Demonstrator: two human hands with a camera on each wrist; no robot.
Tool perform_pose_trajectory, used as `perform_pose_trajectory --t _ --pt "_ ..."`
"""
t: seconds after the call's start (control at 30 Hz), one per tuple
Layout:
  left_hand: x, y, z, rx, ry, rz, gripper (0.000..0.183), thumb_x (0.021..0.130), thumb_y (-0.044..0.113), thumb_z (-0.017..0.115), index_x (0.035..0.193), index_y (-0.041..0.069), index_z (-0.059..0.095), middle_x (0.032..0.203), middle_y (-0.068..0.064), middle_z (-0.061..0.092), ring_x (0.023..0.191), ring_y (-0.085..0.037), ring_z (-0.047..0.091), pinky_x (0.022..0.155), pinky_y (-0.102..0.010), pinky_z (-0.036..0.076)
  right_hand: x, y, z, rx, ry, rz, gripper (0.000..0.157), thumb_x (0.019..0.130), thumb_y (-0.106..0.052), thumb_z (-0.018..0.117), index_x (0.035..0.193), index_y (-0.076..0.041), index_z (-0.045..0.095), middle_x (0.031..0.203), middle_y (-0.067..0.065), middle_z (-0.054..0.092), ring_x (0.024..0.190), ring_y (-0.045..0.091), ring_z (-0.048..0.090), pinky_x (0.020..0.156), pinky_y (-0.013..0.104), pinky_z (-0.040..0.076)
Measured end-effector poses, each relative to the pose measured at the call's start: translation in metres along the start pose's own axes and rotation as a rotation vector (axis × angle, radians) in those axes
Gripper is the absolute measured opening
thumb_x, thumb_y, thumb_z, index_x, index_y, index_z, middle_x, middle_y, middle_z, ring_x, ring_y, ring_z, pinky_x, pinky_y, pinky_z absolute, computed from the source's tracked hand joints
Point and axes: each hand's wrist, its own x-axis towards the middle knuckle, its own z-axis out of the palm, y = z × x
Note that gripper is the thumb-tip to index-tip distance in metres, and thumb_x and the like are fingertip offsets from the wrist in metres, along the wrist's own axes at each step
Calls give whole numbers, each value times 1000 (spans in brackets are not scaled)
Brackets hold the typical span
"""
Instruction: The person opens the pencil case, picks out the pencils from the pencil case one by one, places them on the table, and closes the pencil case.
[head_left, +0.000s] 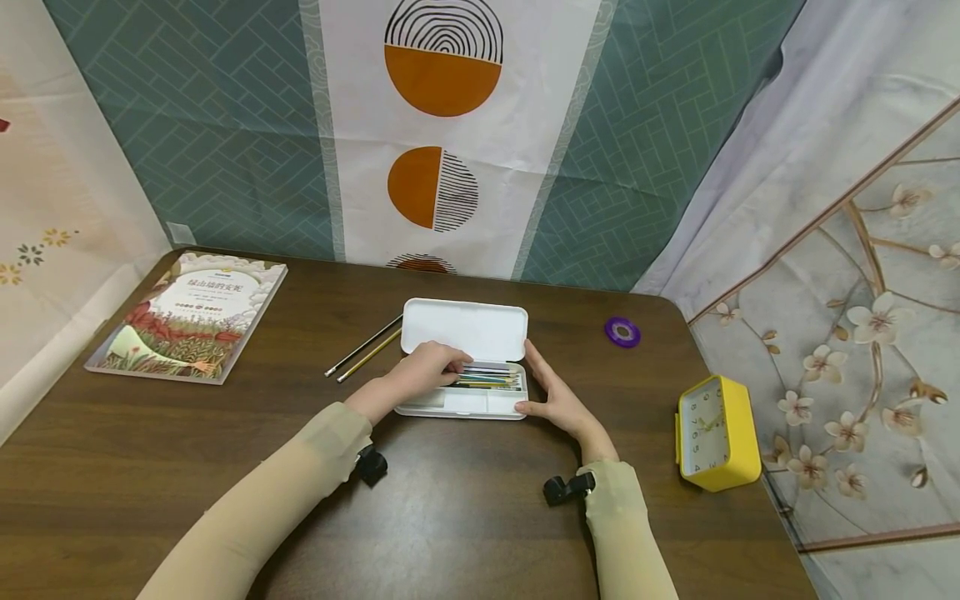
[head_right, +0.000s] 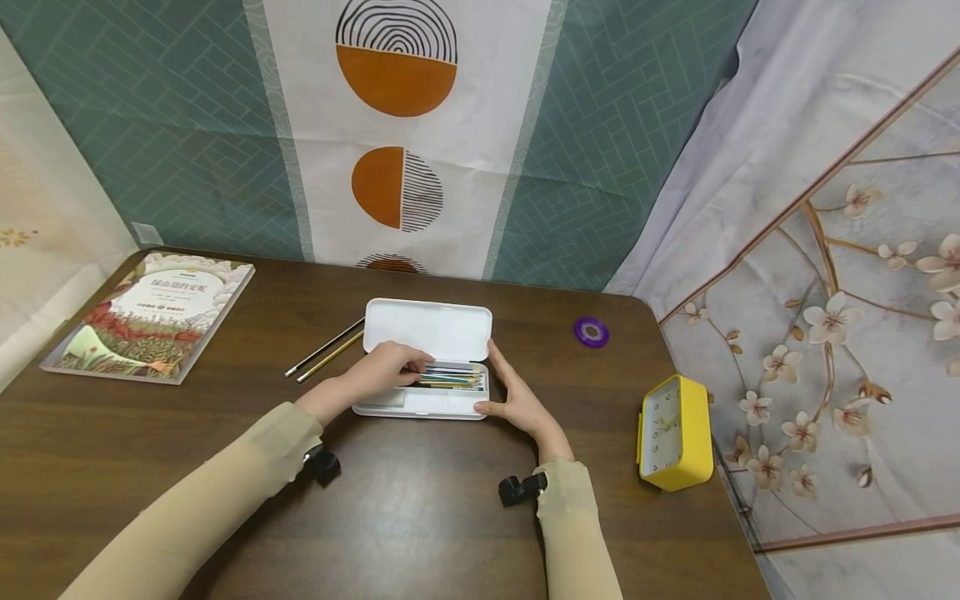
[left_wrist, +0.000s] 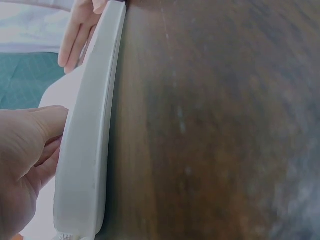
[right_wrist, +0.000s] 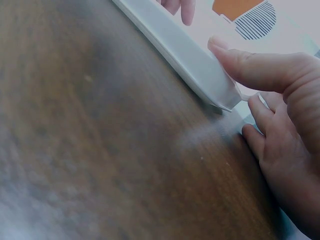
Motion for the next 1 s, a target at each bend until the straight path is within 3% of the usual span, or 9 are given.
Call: perform_pose_trajectory --t 0.3,0.4,0.73,1.0 --pt "-1 3 -2 -2 0 -1 30 90 3 67 120 2 69 96 -6 75 92 -18 70 85 -34 56 -1 -14 1 -10 -3 40 104 81 8 71 157 -3 1 164 16 0 151 35 4 121 55 9" --pt "-1 4 -5 3 9 12 31 90 4 67 120 2 68 96 -6 75 91 -18 70 84 -34 56 1 -1 1 -17 2 25 105 81 7 72 157 -7 0 165 14 0 151 35 4 121 55 8" --pt "-3 15 -26 16 38 66 30 88 2 66 118 1 69 91 -4 75 84 -14 69 78 -31 56 0 1 1 -38 11 15 104 83 -3 75 159 -12 3 165 11 2 152 32 5 120 55 10" --pt "-7 16 -47 71 40 137 29 86 0 66 115 0 71 85 -1 75 81 -12 70 77 -28 57 0 1 1 -32 13 1 103 83 0 73 158 -9 3 165 14 2 151 35 4 120 57 9"
